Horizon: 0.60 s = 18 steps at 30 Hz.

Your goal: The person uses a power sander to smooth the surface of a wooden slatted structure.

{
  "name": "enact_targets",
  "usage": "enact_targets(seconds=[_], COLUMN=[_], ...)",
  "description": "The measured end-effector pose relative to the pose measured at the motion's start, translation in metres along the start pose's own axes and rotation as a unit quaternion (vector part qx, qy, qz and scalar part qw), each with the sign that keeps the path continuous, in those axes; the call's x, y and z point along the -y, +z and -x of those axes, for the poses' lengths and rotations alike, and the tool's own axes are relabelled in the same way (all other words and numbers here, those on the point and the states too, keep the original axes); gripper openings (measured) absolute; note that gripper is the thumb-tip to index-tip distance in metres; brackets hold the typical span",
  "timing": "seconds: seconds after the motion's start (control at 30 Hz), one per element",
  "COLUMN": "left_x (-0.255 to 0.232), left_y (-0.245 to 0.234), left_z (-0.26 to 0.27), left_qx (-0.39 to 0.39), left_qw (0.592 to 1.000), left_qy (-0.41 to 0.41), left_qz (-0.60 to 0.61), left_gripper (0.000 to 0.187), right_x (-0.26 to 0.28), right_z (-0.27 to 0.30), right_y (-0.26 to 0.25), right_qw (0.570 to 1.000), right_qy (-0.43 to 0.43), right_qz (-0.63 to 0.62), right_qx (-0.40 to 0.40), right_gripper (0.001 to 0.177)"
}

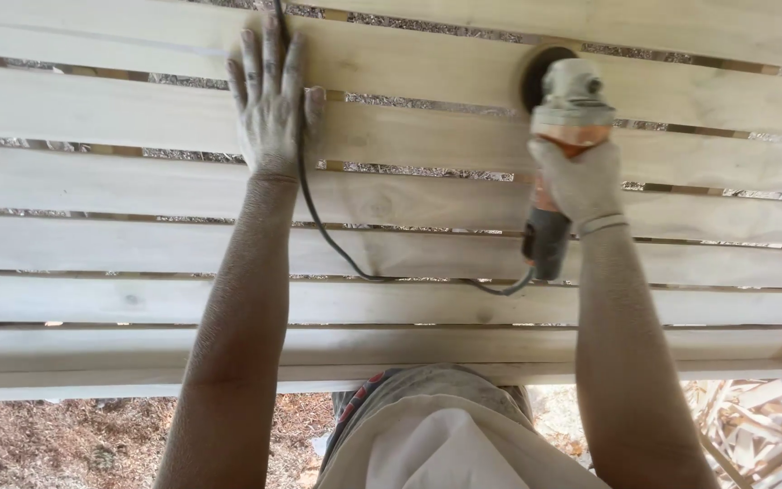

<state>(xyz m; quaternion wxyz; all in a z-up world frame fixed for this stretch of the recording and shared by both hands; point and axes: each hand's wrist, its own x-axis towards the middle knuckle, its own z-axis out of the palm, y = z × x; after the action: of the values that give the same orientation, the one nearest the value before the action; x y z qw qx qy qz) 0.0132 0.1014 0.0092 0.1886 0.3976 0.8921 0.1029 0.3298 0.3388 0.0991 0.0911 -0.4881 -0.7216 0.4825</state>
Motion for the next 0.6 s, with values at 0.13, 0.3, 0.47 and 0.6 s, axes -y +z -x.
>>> enact_targets(seconds=[0.13,0.3,0.47,0.6], left_x=[0.035,0.035,0.043,0.046], left_y=[0.002,-0.016,-0.017,-0.013], left_z=[-0.002,0.006,0.008,0.002], left_qx=[-0.068,-0.079,-0.081,-0.065], left_qw=[0.998,0.996,0.996,0.997], left_qy=[-0.020,-0.040,-0.037,-0.051], left_qz=[-0.007,0.017,0.024,-0.002], left_gripper=[0.078,0.080,0.083,0.082], right_x=[0.039,0.121,0.114,0.114], right_z=[0.000,0.006,-0.011,-0.012], right_y=[0.053,0.104,0.158,0.159], right_qw=[0.995,0.983,0.955,0.960], right_qy=[0.049,0.103,-0.068,-0.076], right_qz=[0.063,0.098,0.251,0.229], right_qx=[0.060,0.115,0.144,0.139], right_gripper=[0.027,0.030,0.036,0.054])
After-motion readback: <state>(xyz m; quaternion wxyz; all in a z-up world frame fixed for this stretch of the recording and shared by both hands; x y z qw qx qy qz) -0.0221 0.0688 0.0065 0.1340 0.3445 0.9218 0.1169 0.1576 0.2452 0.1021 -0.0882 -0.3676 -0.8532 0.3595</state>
